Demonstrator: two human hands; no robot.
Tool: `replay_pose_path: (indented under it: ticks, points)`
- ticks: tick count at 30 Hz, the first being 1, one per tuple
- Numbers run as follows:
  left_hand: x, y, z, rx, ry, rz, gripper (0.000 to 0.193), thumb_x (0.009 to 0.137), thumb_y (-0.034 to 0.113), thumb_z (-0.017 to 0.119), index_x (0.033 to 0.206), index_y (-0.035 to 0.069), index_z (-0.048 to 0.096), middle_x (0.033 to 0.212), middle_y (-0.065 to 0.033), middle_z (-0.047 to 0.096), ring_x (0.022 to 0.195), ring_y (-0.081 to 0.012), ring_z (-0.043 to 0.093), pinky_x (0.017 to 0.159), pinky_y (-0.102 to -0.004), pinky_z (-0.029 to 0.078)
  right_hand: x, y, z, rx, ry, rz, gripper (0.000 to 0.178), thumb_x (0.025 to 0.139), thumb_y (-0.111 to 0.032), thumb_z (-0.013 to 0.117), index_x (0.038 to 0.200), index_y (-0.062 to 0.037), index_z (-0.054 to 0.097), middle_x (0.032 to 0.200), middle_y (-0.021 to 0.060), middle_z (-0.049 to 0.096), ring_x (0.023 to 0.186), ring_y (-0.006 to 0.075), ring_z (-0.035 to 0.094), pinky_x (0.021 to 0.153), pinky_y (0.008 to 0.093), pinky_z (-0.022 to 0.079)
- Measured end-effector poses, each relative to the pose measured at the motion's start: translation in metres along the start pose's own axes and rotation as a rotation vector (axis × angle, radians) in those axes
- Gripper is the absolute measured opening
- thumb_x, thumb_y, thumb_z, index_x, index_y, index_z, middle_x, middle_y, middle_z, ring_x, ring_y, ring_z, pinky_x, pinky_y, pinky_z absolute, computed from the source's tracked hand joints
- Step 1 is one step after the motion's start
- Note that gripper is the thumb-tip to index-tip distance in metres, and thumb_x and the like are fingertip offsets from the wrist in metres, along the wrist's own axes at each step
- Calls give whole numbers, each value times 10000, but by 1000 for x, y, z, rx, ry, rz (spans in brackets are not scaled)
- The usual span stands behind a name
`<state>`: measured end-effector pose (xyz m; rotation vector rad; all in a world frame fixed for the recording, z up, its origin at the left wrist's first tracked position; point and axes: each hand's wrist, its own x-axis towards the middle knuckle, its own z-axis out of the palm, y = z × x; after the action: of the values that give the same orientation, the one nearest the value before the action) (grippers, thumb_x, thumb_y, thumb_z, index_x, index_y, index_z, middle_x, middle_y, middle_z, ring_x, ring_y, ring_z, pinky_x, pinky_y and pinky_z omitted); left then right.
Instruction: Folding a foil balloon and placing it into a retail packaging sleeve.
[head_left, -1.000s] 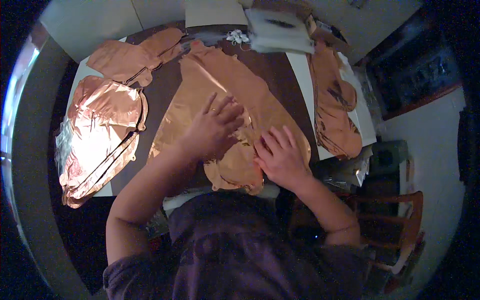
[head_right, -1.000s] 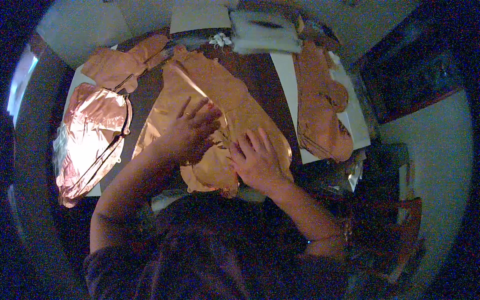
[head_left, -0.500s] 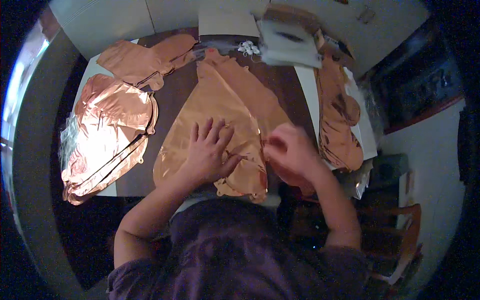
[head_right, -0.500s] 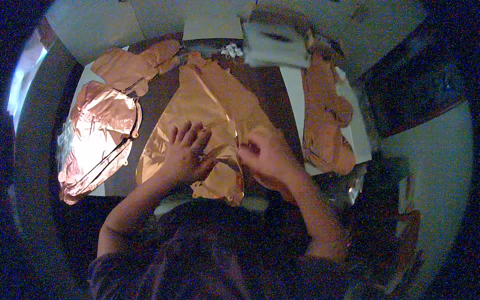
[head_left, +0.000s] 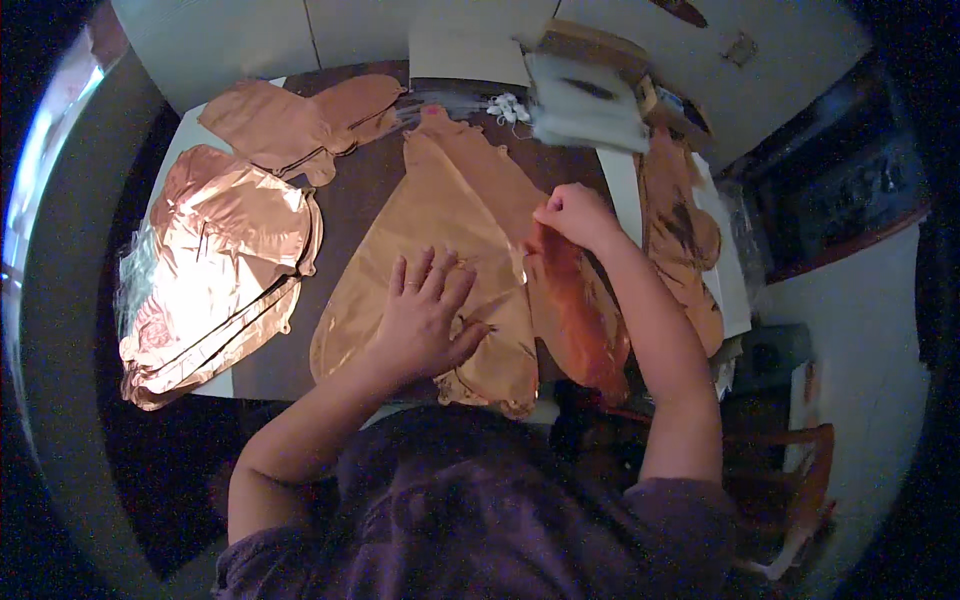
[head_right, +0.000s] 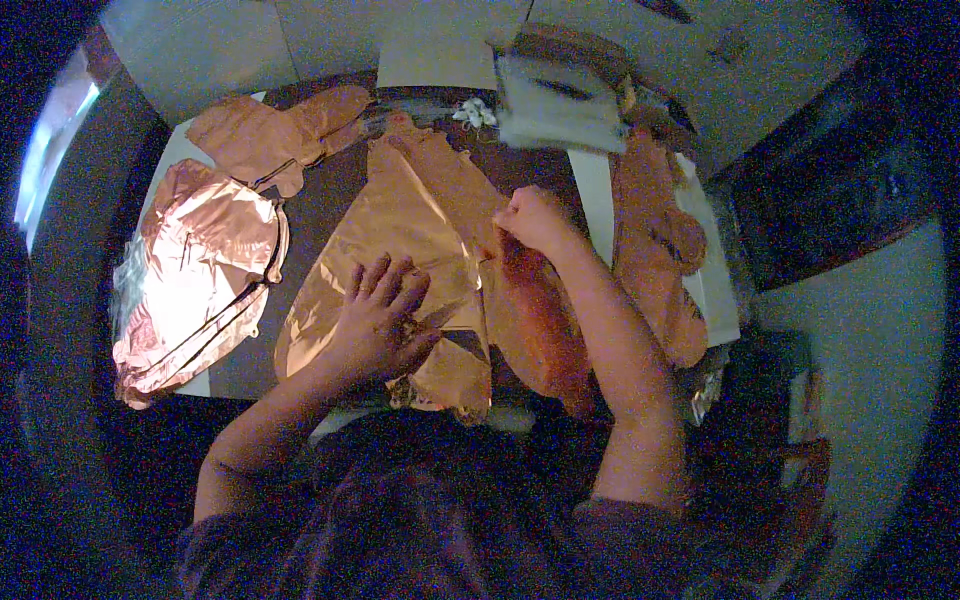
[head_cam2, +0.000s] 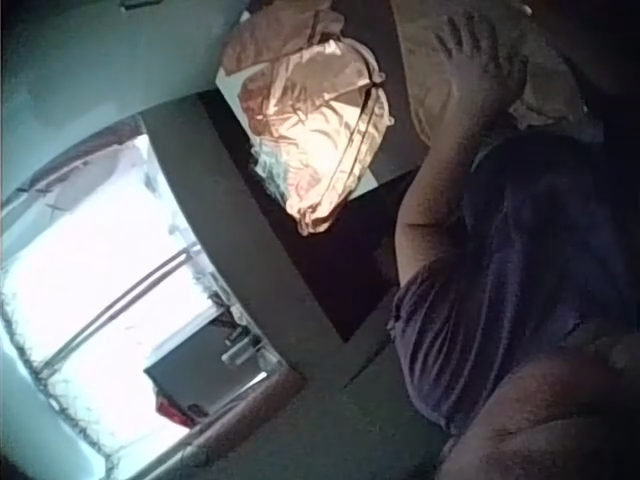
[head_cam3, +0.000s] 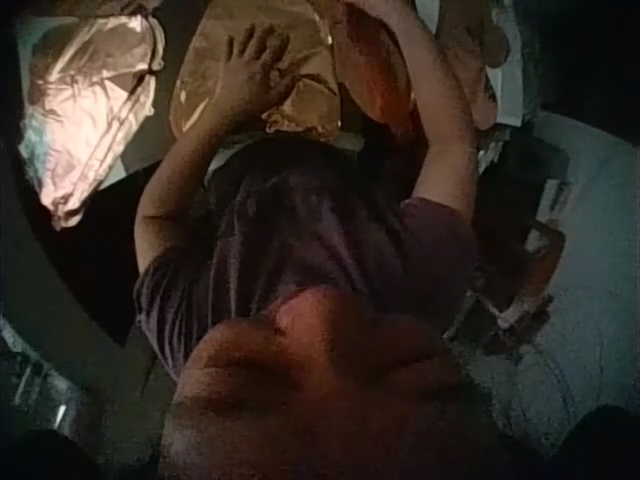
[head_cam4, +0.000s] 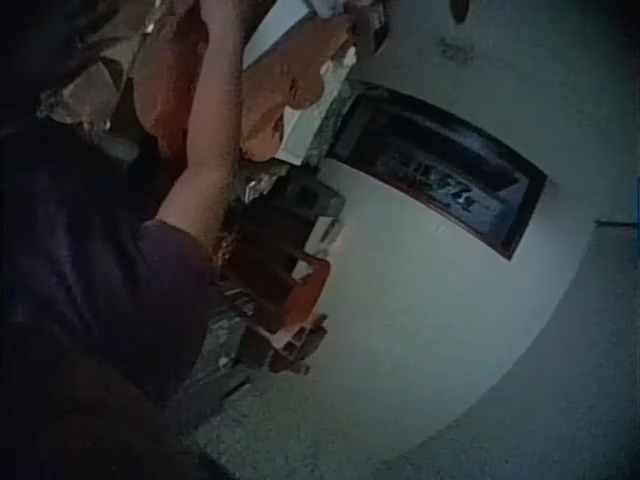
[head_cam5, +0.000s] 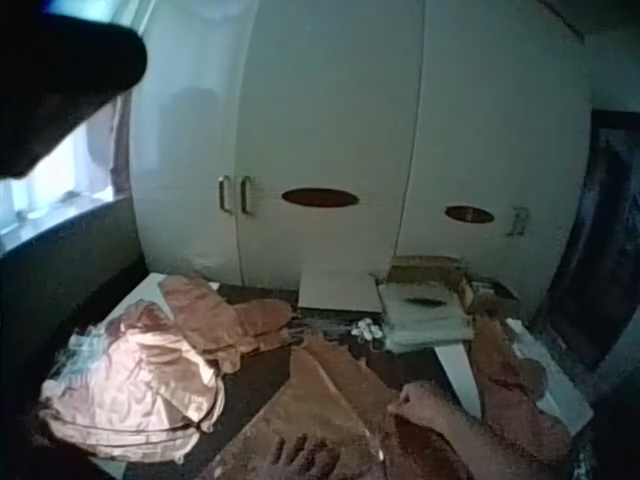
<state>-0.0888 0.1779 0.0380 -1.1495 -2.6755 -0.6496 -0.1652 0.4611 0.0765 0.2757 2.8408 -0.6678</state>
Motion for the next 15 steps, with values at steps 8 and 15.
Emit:
replay_pose_path:
  ticks: [8, 15]
  points:
    - [0, 1, 0, 17, -2, 22, 657, 831, 495, 597, 1312, 63, 481, 1391, -216, 418, 1322, -451, 329, 1062, -644, 203, -2, 7, 12, -63, 349, -146, 336, 710, -290, 791, 844, -13, 655, 792, 133, 663, 711, 249, 646, 660, 360, 513]
    - [1, 1, 0, -7, -7, -10, 642, 825, 482, 599, 1308, 74, 487, 1399, -203, 416, 1328, -442, 326, 1067, -637, 204, -7, -8, 9, 349, 211, -219, 319, 768, -166, 758, 983, 3, 593, 902, 108, 662, 828, 186, 645, 704, 324, 516]
